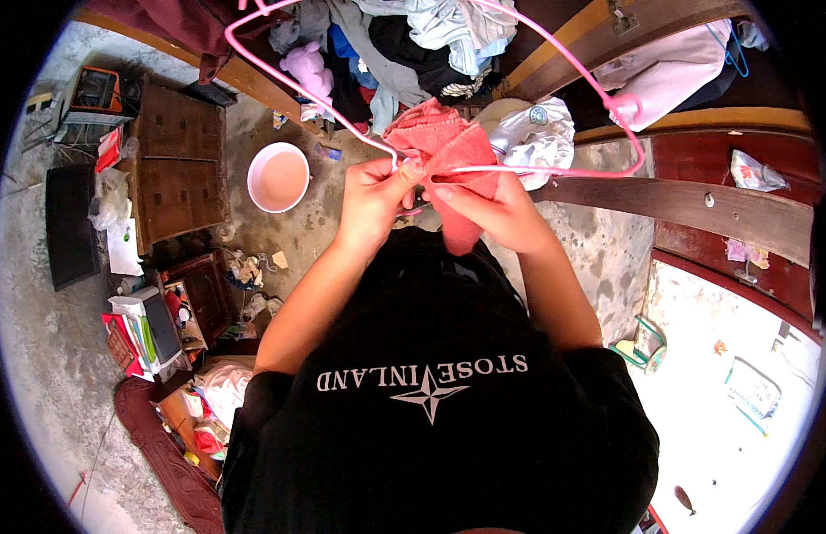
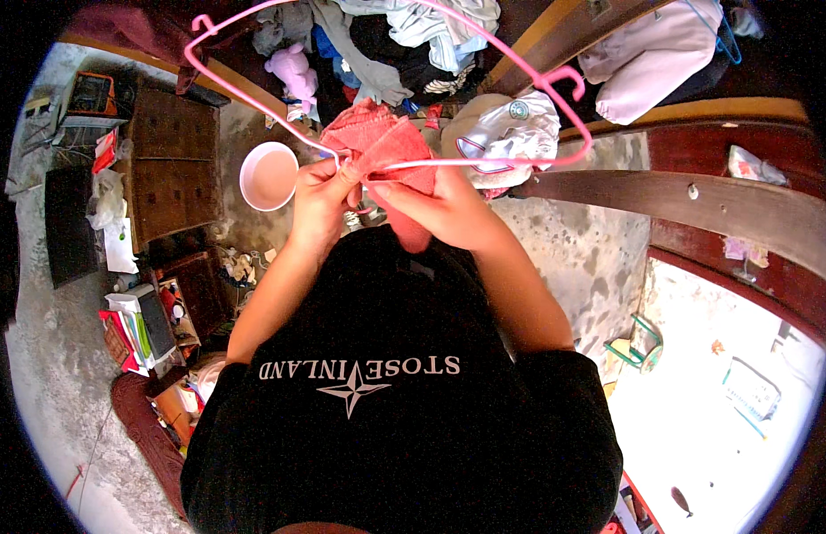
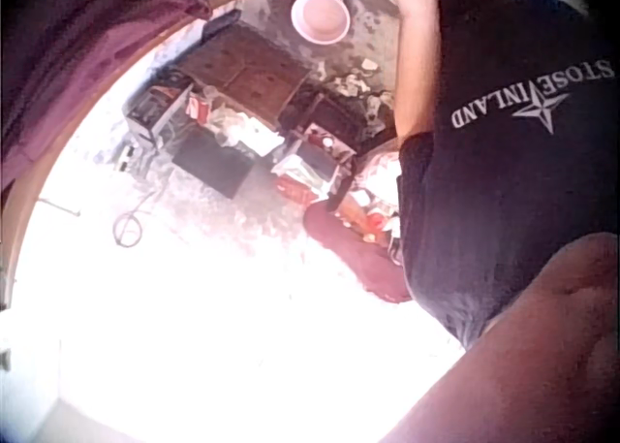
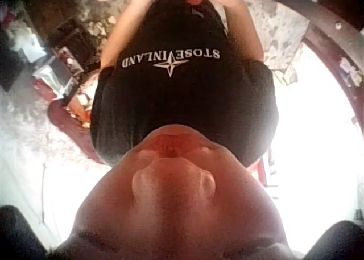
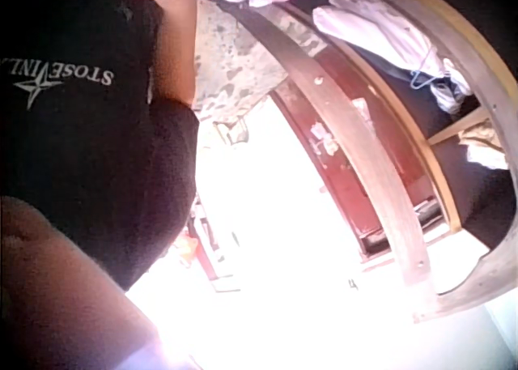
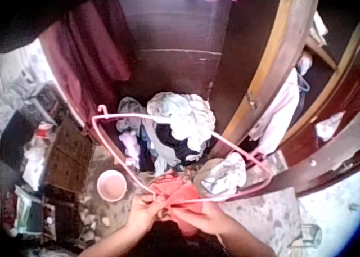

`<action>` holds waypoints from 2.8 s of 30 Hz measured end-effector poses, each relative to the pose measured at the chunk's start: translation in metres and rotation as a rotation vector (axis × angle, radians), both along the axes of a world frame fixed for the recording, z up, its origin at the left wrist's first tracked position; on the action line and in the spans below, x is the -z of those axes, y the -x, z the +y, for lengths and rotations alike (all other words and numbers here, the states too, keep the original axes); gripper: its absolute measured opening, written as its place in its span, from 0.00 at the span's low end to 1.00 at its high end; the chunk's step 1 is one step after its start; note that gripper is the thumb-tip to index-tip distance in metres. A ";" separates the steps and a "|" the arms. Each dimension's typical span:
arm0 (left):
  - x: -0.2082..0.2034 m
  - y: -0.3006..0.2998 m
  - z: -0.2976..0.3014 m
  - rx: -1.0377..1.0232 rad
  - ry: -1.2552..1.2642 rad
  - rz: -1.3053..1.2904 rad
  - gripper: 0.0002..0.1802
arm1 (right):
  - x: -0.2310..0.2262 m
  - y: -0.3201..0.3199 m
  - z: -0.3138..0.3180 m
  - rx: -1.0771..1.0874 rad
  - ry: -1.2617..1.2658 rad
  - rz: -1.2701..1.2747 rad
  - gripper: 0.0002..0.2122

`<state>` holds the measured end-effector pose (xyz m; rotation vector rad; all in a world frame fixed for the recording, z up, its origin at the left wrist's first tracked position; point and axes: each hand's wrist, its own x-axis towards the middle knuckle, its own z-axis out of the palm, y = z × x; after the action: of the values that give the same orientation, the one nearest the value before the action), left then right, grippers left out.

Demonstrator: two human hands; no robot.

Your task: The person hangs a pink cloth onto a pink plastic hanger by hand.

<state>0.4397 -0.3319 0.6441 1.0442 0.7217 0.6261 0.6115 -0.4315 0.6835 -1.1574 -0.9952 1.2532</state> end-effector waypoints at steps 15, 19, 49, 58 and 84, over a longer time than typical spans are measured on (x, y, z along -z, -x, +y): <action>-0.006 0.023 0.015 0.002 -0.107 0.158 0.16 | -0.028 -0.021 -0.027 0.054 0.057 0.066 0.16; -0.003 0.025 0.020 0.059 -0.057 0.150 0.18 | -0.024 -0.026 -0.028 0.035 0.021 -0.023 0.12; 0.054 0.045 0.061 -0.144 -0.071 0.323 0.20 | -0.020 -0.053 -0.034 0.305 0.107 0.317 0.20; 0.027 0.020 0.042 0.015 0.131 0.231 0.19 | -0.005 -0.038 -0.014 0.142 0.088 0.094 0.15; 0.026 0.048 0.064 0.000 -0.062 0.402 0.22 | -0.013 -0.066 -0.046 0.152 0.104 0.231 0.22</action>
<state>0.3913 -0.2682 0.6179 1.2443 1.0562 0.4435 0.6777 -0.4772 0.6960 -1.1164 -0.6665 1.2944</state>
